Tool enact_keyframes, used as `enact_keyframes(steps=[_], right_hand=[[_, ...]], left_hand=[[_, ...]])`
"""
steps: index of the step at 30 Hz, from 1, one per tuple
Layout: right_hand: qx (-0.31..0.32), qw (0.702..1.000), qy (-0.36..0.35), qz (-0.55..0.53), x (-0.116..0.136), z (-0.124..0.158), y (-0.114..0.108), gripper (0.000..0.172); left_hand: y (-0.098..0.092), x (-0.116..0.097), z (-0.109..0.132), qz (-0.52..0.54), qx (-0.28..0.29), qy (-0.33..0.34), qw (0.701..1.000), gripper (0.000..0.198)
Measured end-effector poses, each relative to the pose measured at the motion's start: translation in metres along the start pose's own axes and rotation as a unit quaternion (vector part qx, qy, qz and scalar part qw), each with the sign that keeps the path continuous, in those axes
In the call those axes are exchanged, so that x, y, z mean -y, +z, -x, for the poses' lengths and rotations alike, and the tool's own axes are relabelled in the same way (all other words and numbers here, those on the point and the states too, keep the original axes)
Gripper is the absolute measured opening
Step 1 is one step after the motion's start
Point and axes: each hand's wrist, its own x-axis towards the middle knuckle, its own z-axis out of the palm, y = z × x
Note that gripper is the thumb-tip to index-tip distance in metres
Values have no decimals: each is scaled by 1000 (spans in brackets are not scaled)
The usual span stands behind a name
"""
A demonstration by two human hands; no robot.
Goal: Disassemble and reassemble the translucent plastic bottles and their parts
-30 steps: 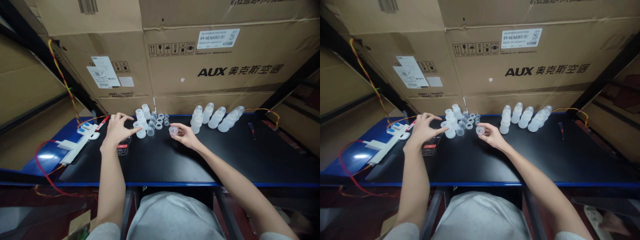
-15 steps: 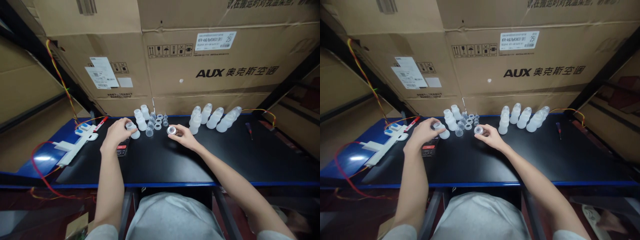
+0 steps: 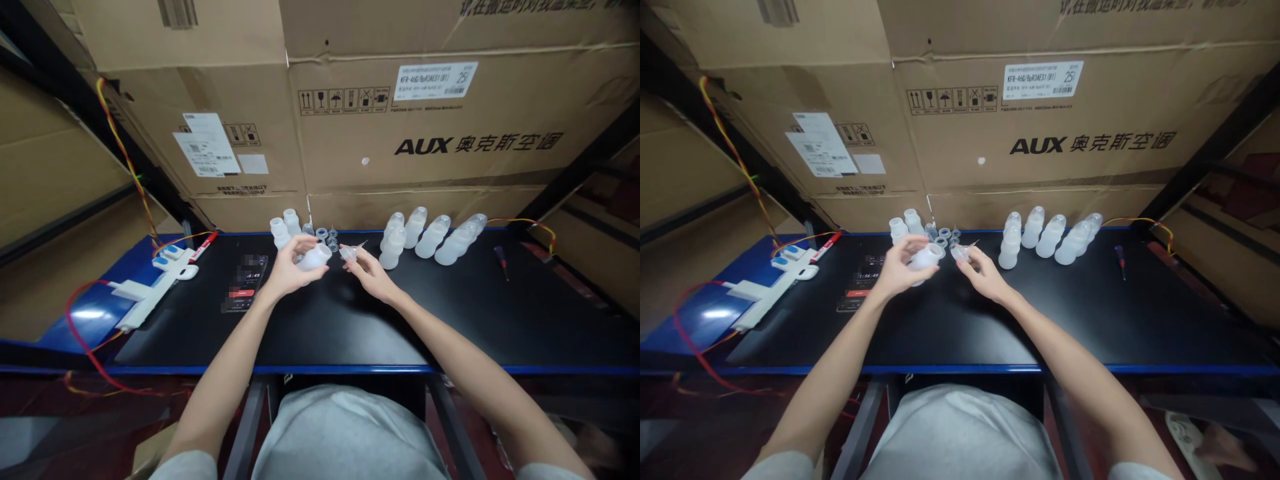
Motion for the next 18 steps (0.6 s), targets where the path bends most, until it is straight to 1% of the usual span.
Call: enact_keyframes(steps=[2,3,5,7,12,14,16,18], right_hand=[[2,1000,-7,-1,1,0,0,59],[4,1000,-11,-3,2,0,-1,59],[10,1000,-16,-5,4,1,-2,57],[14,1000,-21,5,7,1,-4,54],[24,999,-27,27,11,2,-4,49],[17,999,-19,31,11,3,-3,47],[11,999,-15,37,11,3,-2,43],[19,999,-18,43,11,3,-3,40]], left_hand=[[20,3,6,-3,19,3,1000,47],[27,4,8,-5,23,13,1000,42],[36,3,12,-8,20,35,999,40],[40,1,15,-14,9,40,999,39],[43,1,18,-21,-1,-2,1000,41],[44,2,18,-27,-8,10,1000,40],[45,3,18,-31,-15,40,999,38],[46,4,19,-33,-21,63,997,37]])
